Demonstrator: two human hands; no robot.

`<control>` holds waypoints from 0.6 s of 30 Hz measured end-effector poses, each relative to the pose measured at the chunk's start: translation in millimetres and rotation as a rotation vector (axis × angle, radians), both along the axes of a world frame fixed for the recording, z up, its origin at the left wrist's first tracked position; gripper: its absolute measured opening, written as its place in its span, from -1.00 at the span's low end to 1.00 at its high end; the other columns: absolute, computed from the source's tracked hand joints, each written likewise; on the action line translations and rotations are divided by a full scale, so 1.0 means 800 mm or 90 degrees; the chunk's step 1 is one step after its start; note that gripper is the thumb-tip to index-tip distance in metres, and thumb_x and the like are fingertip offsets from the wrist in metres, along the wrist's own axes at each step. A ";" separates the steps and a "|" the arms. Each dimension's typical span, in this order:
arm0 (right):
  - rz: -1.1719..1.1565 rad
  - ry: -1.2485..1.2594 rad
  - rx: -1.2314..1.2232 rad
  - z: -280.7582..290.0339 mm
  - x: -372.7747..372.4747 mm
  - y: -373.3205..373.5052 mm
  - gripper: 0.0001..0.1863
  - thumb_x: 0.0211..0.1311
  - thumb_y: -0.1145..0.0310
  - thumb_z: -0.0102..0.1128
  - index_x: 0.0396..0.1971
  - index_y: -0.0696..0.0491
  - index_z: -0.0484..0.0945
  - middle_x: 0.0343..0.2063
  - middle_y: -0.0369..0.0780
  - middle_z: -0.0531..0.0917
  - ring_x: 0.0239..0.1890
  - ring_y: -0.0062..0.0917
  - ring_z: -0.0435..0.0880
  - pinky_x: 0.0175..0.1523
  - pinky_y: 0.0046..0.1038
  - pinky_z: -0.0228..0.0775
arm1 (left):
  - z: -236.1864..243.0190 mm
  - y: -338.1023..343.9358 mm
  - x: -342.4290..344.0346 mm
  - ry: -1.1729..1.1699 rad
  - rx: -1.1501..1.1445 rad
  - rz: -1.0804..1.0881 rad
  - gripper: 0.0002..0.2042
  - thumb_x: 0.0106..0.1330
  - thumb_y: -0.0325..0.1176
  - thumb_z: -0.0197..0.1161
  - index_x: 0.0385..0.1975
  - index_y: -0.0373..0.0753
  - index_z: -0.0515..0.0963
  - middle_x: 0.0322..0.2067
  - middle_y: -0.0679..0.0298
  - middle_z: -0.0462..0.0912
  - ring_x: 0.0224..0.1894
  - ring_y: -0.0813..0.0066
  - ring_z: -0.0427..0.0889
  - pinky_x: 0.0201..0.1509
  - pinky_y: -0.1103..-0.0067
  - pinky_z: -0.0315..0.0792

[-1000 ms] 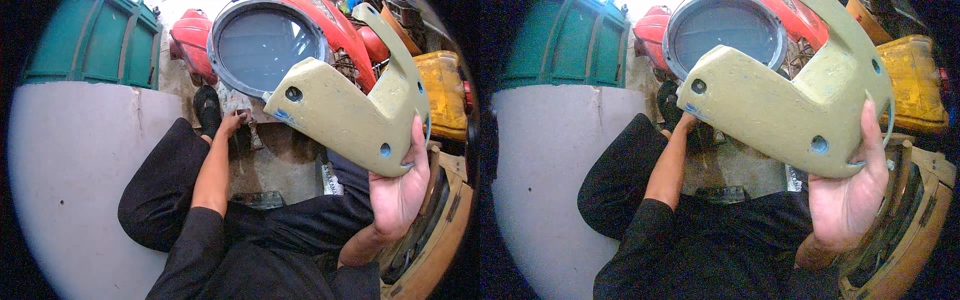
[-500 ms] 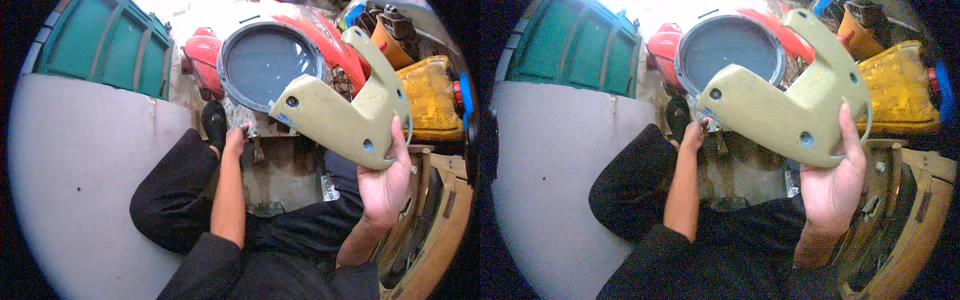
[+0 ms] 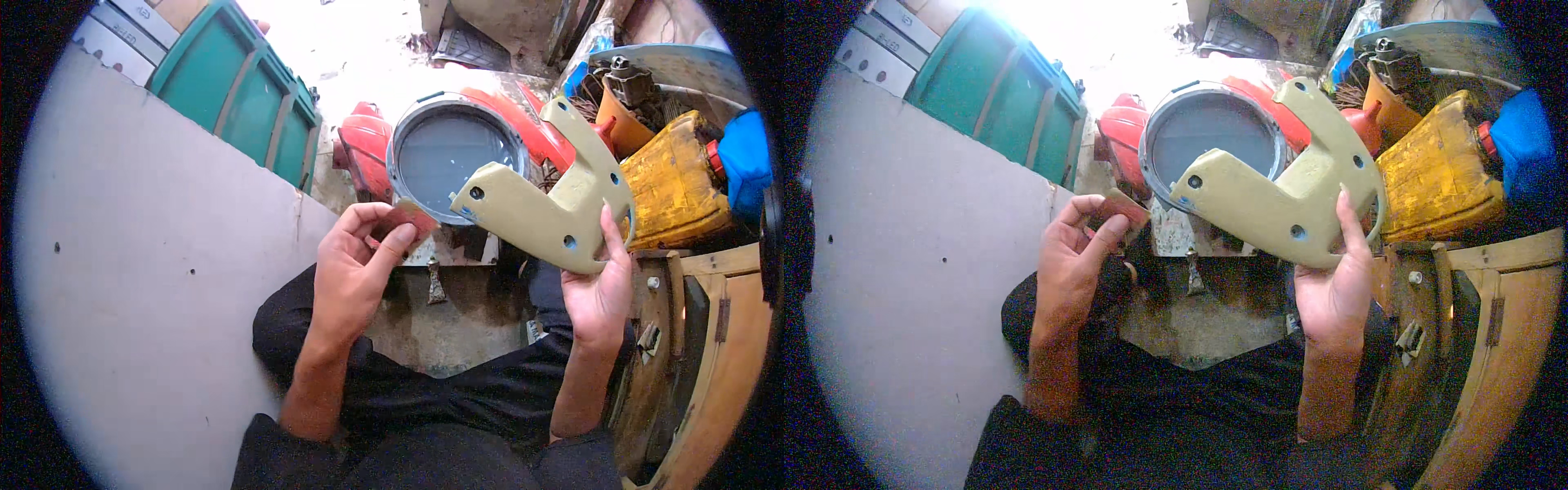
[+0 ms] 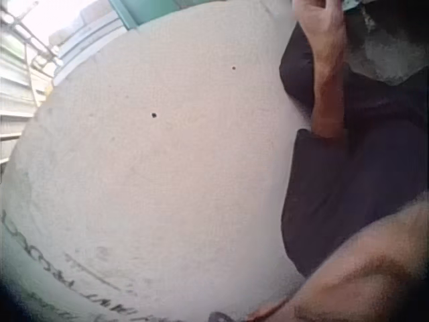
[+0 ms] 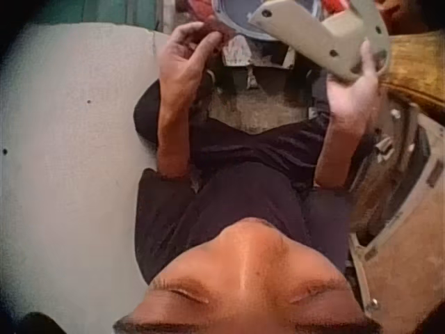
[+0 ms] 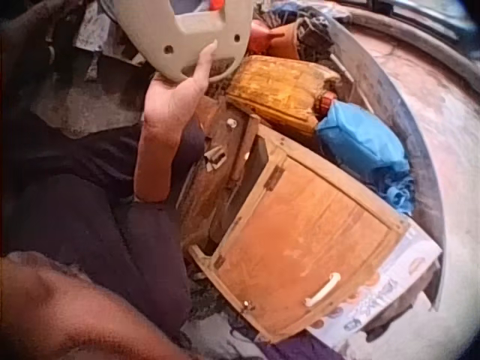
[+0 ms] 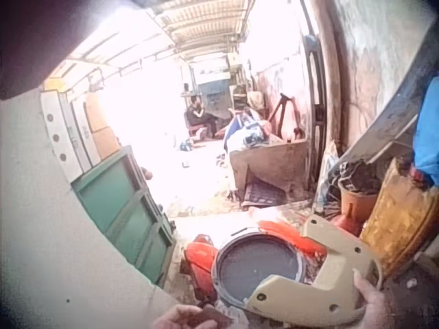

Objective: The person sands the surface of a plastic motorcycle fairing component by hand using a small piece of sandpaper, dipping the sandpaper into a bucket of water between strokes.

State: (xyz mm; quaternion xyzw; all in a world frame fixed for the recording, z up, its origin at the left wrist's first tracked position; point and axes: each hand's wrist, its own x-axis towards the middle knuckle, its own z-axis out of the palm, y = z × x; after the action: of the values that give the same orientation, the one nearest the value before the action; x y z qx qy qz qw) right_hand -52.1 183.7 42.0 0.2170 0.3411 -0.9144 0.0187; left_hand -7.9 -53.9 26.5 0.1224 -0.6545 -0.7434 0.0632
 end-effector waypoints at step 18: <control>-0.001 -0.013 -0.012 -0.010 0.009 -0.022 -0.61 0.27 0.24 0.04 0.07 0.04 0.36 -0.03 -0.27 0.53 -0.01 -0.51 0.52 0.03 -0.37 0.42 | -0.035 0.016 -0.009 0.007 0.109 -0.018 -0.77 0.24 -0.50 0.17 -0.13 -0.37 0.38 -0.24 0.22 0.56 -0.21 0.60 0.54 -0.22 0.69 0.47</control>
State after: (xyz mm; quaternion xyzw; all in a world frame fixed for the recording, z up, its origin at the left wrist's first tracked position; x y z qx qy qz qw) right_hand -44.7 166.0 33.7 0.2263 0.3323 -0.9153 0.0230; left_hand -14.8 -41.1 -1.2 0.1137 -0.5899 -0.7981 0.0458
